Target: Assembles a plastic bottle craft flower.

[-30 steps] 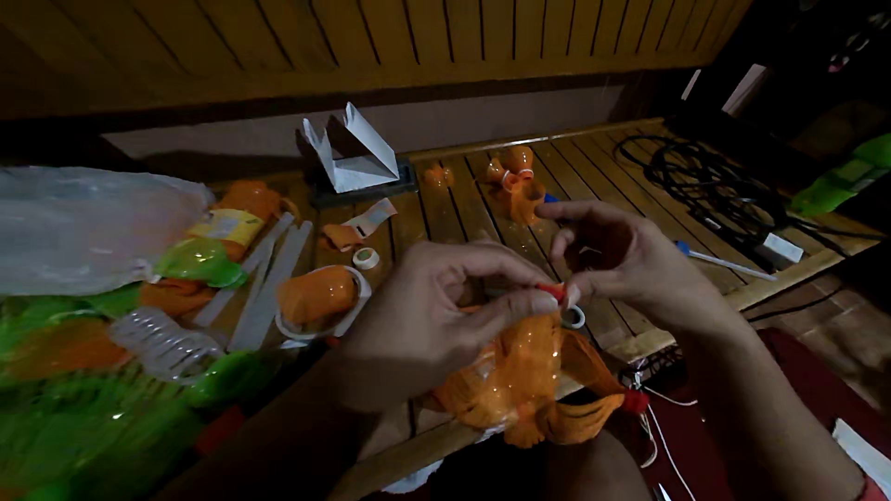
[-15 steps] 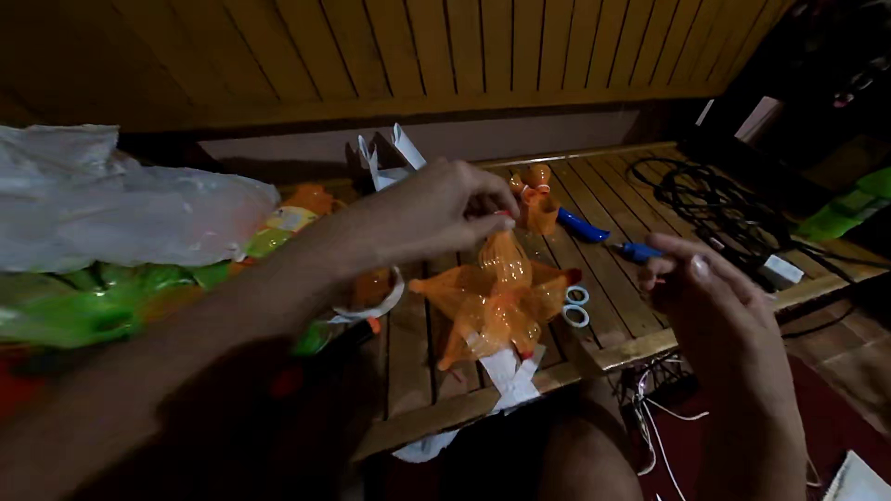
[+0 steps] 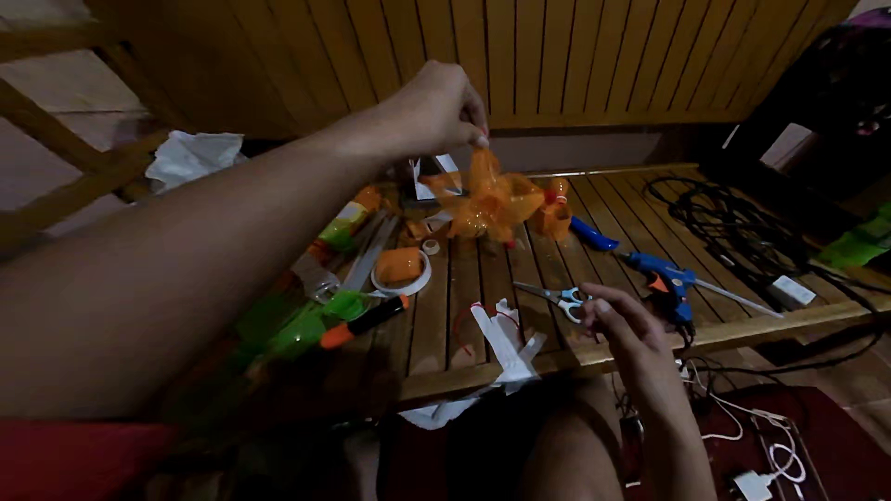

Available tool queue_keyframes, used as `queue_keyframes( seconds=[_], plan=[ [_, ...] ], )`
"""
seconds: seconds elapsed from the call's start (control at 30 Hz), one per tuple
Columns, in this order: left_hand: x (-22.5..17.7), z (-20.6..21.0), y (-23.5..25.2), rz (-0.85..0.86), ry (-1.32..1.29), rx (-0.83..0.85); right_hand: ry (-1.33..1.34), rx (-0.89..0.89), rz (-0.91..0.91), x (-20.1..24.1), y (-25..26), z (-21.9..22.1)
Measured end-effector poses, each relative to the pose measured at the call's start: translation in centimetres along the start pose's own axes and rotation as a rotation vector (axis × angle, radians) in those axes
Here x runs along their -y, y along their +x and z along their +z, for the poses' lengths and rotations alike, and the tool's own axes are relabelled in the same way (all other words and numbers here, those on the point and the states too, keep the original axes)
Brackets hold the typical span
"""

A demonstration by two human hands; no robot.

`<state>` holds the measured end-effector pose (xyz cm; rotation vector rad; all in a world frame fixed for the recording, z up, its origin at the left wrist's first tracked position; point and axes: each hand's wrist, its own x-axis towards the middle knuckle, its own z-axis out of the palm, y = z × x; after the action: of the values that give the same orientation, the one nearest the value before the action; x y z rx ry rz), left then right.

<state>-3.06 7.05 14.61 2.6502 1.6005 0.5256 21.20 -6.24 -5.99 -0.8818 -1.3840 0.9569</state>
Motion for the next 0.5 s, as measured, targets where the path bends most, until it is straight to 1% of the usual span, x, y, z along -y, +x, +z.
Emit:
queue_keyframes(
  seconds=[0.13,0.27,0.37,0.5],
  plan=[
    [1.0,-1.2,0.5,-0.047,-0.031,-0.139,-0.097,0.04,0.172,-0.2,4.1,0.7],
    [2.3,-2.3,0.6,-0.136,-0.193,-0.272,-0.09,0.031,0.281,-1.4,9.4,1.5],
    [3.8,-2.1,0.5,-0.188,-0.309,-0.342,0.051,-0.017,0.239,-2.5,13.0,1.4],
    [5.3,-0.2,-0.1,-0.283,-0.495,-0.421,0.165,-0.073,0.039,-2.7,16.4,1.1]
  ],
)
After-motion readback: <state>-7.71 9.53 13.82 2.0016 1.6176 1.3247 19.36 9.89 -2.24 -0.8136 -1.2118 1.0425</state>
